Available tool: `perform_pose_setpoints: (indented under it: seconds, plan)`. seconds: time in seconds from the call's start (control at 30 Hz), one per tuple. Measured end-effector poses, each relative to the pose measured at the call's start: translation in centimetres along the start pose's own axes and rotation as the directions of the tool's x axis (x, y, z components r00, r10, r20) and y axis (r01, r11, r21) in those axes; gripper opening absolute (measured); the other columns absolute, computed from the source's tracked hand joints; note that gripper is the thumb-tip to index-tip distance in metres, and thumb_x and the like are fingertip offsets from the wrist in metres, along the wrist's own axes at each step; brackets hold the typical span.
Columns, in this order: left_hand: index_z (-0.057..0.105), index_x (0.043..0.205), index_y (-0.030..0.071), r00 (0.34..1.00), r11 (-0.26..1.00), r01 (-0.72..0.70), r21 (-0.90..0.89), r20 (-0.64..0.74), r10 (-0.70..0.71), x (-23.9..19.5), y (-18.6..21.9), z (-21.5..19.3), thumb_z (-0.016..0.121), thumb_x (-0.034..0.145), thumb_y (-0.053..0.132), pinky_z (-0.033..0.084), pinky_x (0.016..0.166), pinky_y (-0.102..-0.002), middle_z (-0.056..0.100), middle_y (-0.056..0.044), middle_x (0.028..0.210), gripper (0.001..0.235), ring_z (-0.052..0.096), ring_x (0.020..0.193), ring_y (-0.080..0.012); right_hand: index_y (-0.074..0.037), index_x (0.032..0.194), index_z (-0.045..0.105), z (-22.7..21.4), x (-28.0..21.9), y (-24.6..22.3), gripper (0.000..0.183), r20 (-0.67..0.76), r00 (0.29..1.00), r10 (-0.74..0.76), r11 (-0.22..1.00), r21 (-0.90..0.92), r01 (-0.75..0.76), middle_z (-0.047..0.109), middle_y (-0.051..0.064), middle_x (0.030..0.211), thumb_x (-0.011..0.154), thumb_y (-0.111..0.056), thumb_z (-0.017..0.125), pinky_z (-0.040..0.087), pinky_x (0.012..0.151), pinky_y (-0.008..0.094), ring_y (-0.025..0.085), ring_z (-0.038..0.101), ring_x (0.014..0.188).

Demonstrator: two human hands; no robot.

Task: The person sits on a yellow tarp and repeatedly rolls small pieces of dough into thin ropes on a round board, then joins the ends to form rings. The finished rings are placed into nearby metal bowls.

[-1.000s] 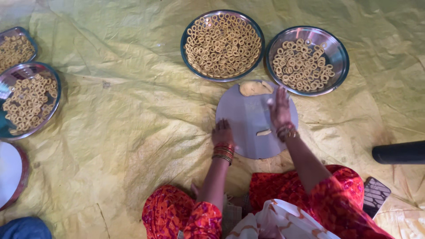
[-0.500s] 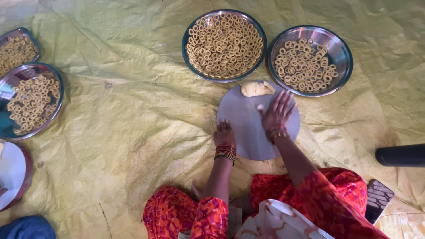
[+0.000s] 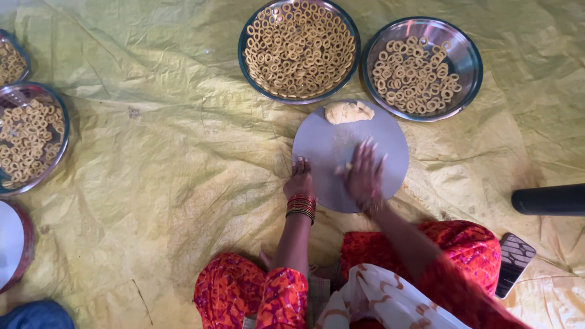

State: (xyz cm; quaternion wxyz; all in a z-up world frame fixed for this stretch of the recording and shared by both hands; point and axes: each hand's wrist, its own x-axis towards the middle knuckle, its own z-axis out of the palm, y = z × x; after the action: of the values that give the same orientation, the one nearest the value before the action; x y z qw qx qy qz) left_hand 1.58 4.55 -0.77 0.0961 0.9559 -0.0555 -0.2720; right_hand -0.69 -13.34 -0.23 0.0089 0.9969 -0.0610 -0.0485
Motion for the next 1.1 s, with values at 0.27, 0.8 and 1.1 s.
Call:
perform_pose_setpoints:
  seconds: [0.27, 0.8, 1.1]
  plan:
    - [0.014, 0.163, 0.016, 0.996, 0.996, 0.082, -0.015, 0.036, -0.082, 1.9, 0.2, 2.1, 0.077, 0.085, 0.017, 0.041, 0.116, -0.031, 0.010, 0.001, 0.172, 0.101, 0.017, 0.157, -0.0177, 0.009, 0.159, 0.005, 0.6, 0.8, 0.3, 0.098, -0.243, 0.969, 0.034, 0.988, 0.154, 0.004, 0.005, 0.032, 0.167, 0.105, -0.062, 0.046, 0.003, 0.126, 0.064, 0.043, 0.002, 0.159]
    - [0.030, 0.158, 0.017, 0.973, 0.995, 0.101, -0.027, -0.204, -0.104, 3.6, 0.4, 4.5, 0.054, 0.098, 0.016, 0.054, 0.100, -0.043, 0.025, 0.001, 0.168, 0.065, 0.029, 0.152, -0.0196, -0.016, 0.116, 0.075, 1.5, -2.7, 5.0, 0.025, -0.229, 0.961, -0.158, 0.947, 0.241, 0.213, 0.075, 0.009, 0.115, 0.097, -0.009, 0.060, 0.060, 0.091, 0.042, 0.024, 0.071, 0.102]
    - [0.028, 0.160, 0.017, 0.976, 0.996, 0.083, -0.035, -0.197, -0.088, 3.4, 0.3, 4.2, 0.048, 0.101, 0.016, 0.053, 0.101, -0.042, 0.023, 0.002, 0.170, 0.062, 0.027, 0.154, -0.0193, 0.001, 0.158, 0.009, -0.2, -1.3, 0.8, 0.106, -0.030, 0.975, -0.220, 0.970, 0.101, 0.222, 0.009, 0.021, 0.168, 0.092, -0.069, 0.050, 0.003, 0.120, 0.062, 0.035, 0.008, 0.155]
